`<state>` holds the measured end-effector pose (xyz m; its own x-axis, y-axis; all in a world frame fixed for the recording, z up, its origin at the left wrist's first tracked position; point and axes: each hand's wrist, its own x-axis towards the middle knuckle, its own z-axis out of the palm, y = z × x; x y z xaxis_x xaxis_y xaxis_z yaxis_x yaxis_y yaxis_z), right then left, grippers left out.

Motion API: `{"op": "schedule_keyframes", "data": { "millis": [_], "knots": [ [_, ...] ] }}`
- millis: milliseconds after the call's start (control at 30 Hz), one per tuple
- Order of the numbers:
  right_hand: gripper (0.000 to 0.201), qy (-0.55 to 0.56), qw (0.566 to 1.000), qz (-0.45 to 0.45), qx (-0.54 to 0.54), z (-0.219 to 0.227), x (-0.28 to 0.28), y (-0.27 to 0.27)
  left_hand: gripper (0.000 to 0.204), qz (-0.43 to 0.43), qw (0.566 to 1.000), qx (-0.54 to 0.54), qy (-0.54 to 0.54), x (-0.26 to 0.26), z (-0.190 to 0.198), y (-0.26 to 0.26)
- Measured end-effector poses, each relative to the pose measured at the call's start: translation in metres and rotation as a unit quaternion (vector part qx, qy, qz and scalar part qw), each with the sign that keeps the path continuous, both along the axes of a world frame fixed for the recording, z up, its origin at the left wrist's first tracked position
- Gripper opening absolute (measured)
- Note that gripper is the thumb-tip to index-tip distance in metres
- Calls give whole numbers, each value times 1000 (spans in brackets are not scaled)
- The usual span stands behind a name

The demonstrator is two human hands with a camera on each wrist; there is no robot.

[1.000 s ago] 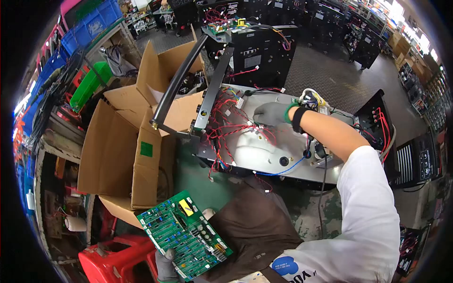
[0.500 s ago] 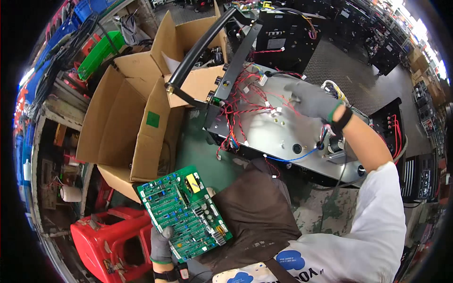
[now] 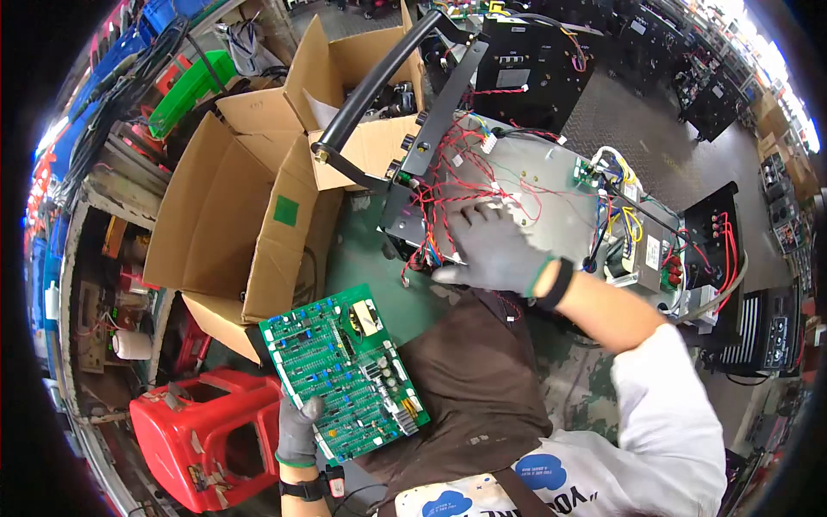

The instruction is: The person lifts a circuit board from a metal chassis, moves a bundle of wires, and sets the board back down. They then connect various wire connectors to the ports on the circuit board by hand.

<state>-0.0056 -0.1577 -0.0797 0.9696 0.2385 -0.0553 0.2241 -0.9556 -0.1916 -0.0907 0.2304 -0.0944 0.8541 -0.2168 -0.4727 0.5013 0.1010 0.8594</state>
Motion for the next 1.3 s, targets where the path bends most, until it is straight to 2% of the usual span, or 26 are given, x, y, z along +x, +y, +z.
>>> {"op": "schedule_keyframes", "data": {
  "millis": [67,100,167,300,367,500,533,567,600,633,700,800,833,900,933,967,1033,1100,1200,1233,1300],
  "knots": [
    [80,-156,982,-94,-48,-36,13,21,81,15,1000,-2,-22,-3,0,-5],
    [80,-155,982,-95,-48,-41,19,35,78,27,999,-2,-41,-4,1,-6],
    [74,-158,968,-195,19,-47,25,59,78,24,999,6,-33,-6,1,-4],
    [65,-103,968,-228,11,-40,35,55,83,28,1000,-13,-6,-6,3,-5],
    [54,-41,972,-227,50,-30,32,50,84,18,1000,-16,-3,-5,1,0],
    [42,-89,964,-243,56,-28,33,45,86,0,999,-28,-36,4,-6,-4],
    [39,16,956,-224,187,-23,33,40,87,-3,999,-26,-28,4,-5,-3],
    [38,123,921,-200,312,-4,29,40,87,0,999,-25,-28,5,-5,-3],
    [31,198,803,-228,515,17,16,40,87,0,999,-29,-32,5,-4,-4],
    [26,255,587,-164,751,14,15,39,87,0,999,-36,-37,6,-6,-4],
    [27,305,424,-180,834,19,0,24,88,-6,998,-36,-42,9,-7,-4],
    [31,265,450,-172,835,35,-15,15,88,-6,998,-52,-43,9,-4,-7],
    [31,264,447,-173,837,34,-19,10,89,-8,998,-50,-31,8,-5,-4],
    [35,295,555,-199,752,34,-26,0,89,-12,998,-51,-21,10,-3,-5],
    [36,296,565,-213,740,36,-30,-1,88,-2,999,-48,-24,9,0,-8],
    [36,295,566,-215,739,35,-33,-5,88,10,999,-46,-26,7,3,-12],
    [38,305,534,-180,768,31,-38,-14,86,16,999,-46,-22,3,11,-17],
    [36,261,547,-175,776,19,-38,-13,84,25,998,-45,-20,3,16,-23],
    [27,297,505,-142,798,-17,-30,-11,86,30,999,-19,-21,-1,4,-16],
    [29,288,539,-145,778,-11,-32,-4,87,35,999,-9,-23,-1,3,-16],
    [40,314,652,-118,680,-17,-31,3,87,40,999,-3,-26,-2,8,-20]
  ]
}}
